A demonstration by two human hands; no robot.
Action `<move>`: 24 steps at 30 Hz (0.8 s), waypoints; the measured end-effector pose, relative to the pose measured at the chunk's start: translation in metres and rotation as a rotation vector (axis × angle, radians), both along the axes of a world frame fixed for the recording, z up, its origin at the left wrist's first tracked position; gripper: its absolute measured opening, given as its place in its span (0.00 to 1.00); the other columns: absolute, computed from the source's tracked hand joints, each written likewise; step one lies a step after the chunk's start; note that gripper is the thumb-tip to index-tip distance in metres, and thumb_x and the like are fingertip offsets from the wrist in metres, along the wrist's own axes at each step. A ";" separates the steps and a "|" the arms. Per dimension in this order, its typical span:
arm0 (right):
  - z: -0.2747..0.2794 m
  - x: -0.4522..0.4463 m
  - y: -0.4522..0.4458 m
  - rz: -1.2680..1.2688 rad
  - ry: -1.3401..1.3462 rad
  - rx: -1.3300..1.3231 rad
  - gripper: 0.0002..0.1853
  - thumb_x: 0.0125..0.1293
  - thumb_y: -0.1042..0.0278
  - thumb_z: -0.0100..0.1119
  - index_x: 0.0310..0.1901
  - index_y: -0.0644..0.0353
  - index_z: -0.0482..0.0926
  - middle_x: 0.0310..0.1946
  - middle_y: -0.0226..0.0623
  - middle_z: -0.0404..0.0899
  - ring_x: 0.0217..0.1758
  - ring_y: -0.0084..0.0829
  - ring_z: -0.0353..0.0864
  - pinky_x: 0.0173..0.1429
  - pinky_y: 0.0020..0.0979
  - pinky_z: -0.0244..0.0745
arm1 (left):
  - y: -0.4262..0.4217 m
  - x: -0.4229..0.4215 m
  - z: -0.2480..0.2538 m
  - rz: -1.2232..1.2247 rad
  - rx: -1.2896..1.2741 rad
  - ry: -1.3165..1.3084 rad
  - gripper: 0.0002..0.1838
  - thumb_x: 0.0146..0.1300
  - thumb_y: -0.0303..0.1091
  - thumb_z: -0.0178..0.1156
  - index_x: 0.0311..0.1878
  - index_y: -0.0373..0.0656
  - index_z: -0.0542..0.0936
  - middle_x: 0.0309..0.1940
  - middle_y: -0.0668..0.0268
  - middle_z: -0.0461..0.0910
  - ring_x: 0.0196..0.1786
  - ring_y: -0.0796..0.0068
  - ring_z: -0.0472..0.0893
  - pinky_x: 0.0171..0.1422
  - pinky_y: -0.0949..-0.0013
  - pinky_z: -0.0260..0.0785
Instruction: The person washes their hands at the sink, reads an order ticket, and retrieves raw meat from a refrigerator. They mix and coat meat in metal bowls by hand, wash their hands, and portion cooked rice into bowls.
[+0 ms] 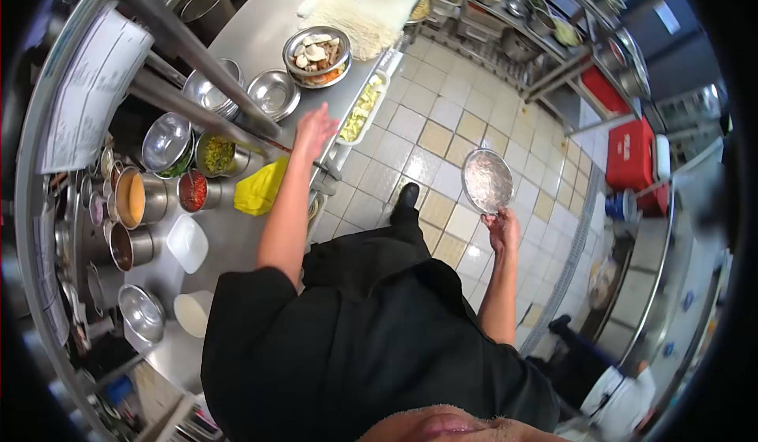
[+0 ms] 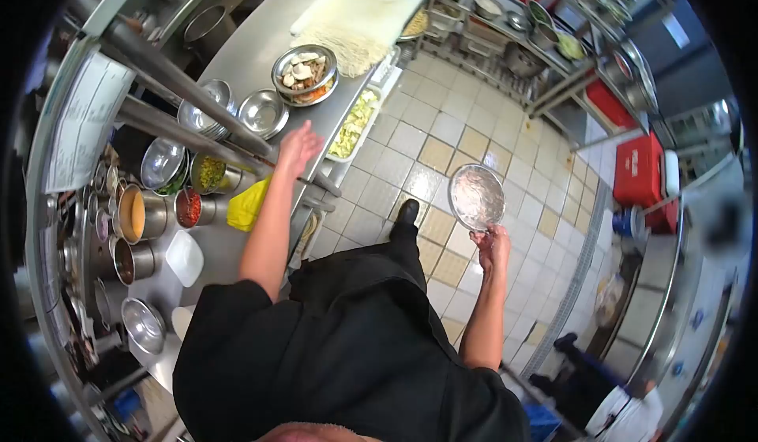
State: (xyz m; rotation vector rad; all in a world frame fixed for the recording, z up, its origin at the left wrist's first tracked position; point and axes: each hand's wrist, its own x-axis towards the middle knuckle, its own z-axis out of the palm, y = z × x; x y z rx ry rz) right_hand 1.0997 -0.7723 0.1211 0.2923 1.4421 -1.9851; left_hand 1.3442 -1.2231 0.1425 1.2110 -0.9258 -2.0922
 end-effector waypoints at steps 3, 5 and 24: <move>0.009 -0.069 -0.087 0.112 0.038 0.102 0.04 0.63 0.73 0.50 0.37 0.64 0.69 0.30 0.43 0.75 0.20 0.35 0.78 0.32 0.40 0.83 | -0.055 -0.061 -0.054 0.278 0.155 0.316 0.24 0.67 0.34 0.53 0.60 0.26 0.62 0.57 0.42 0.67 0.58 0.52 0.74 0.57 0.55 0.74; 0.025 -0.104 -0.153 0.252 0.064 0.049 0.05 0.63 0.73 0.50 0.37 0.65 0.68 0.30 0.42 0.74 0.20 0.33 0.77 0.32 0.40 0.83 | -0.059 -0.081 -0.048 0.403 0.125 0.356 0.21 0.68 0.28 0.50 0.60 0.26 0.62 0.57 0.43 0.66 0.59 0.48 0.73 0.60 0.52 0.73; 0.005 -0.166 -0.486 0.787 0.158 0.030 0.05 0.64 0.74 0.48 0.33 0.64 0.65 0.23 0.39 0.73 0.18 0.32 0.80 0.25 0.31 0.84 | -0.182 -0.132 -0.060 0.992 0.050 0.212 0.14 0.65 0.25 0.49 0.52 0.27 0.69 0.47 0.50 0.77 0.48 0.52 0.80 0.55 0.52 0.77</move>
